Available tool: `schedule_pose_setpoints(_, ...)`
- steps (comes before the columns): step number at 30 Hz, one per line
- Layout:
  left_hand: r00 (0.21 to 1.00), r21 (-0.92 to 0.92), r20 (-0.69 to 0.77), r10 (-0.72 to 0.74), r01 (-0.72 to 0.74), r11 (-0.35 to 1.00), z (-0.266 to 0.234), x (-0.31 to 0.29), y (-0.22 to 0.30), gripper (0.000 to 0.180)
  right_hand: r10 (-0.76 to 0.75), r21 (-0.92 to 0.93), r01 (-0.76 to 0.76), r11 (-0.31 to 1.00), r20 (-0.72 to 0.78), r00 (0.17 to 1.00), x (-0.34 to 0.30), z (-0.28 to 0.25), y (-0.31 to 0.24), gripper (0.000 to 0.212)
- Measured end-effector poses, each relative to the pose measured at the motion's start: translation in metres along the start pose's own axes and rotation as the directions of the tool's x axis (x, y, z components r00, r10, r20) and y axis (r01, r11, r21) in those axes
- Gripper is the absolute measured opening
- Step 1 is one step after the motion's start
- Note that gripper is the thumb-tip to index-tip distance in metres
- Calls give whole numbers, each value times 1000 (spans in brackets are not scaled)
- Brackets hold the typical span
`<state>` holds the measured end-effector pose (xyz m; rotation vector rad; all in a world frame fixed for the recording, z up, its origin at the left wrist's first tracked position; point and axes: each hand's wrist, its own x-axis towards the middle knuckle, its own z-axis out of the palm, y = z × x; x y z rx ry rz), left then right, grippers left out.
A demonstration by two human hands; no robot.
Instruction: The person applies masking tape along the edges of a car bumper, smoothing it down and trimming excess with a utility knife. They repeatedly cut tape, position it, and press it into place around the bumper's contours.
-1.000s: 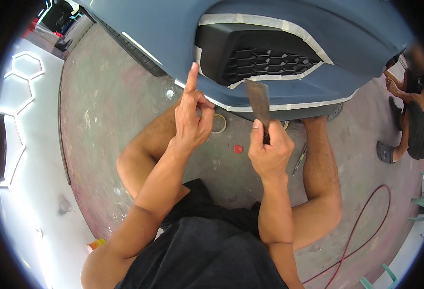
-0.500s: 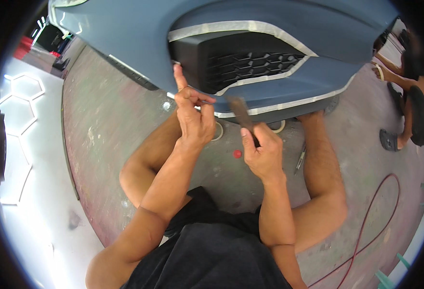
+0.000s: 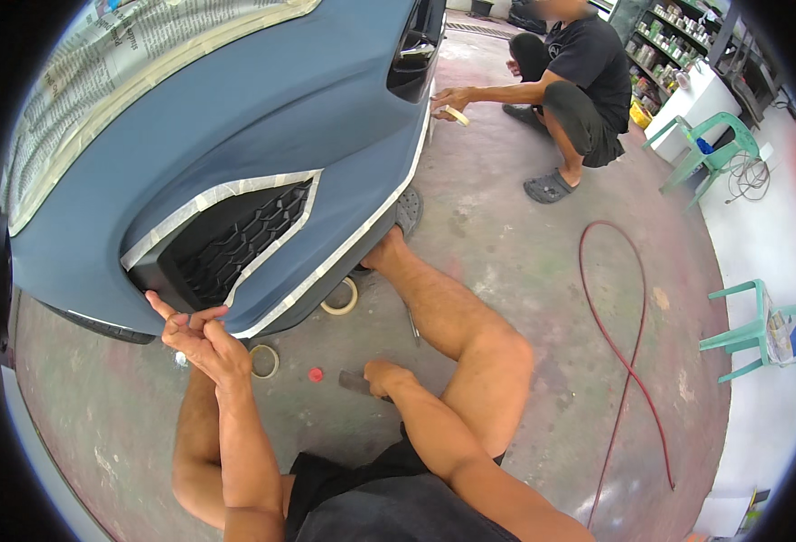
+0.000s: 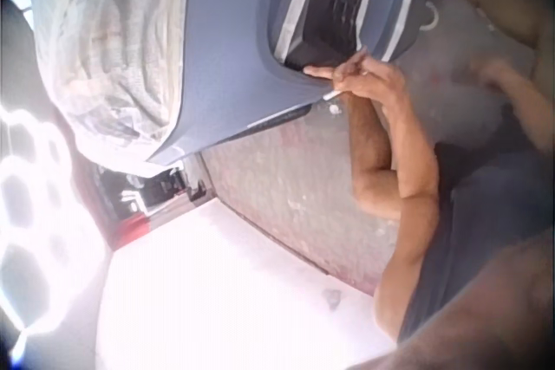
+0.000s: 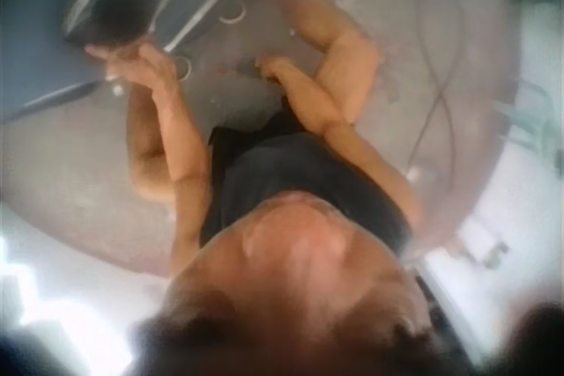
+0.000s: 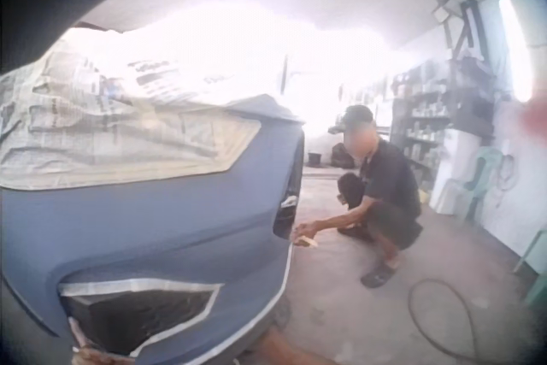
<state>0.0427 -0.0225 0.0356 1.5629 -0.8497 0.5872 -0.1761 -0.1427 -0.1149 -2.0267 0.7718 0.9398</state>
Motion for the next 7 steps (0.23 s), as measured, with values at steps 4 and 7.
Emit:
schedule_pose_setpoints(4,991,-48,10,-131,131,990,-3,0,11,41,-32,-137,15,990,-123,992,41,32,9,43)
schedule_pose_setpoints(7,991,-91,54,-119,124,988,-10,0,3,38,-17,-175,-15,985,-181,983,20,17,-8,49)
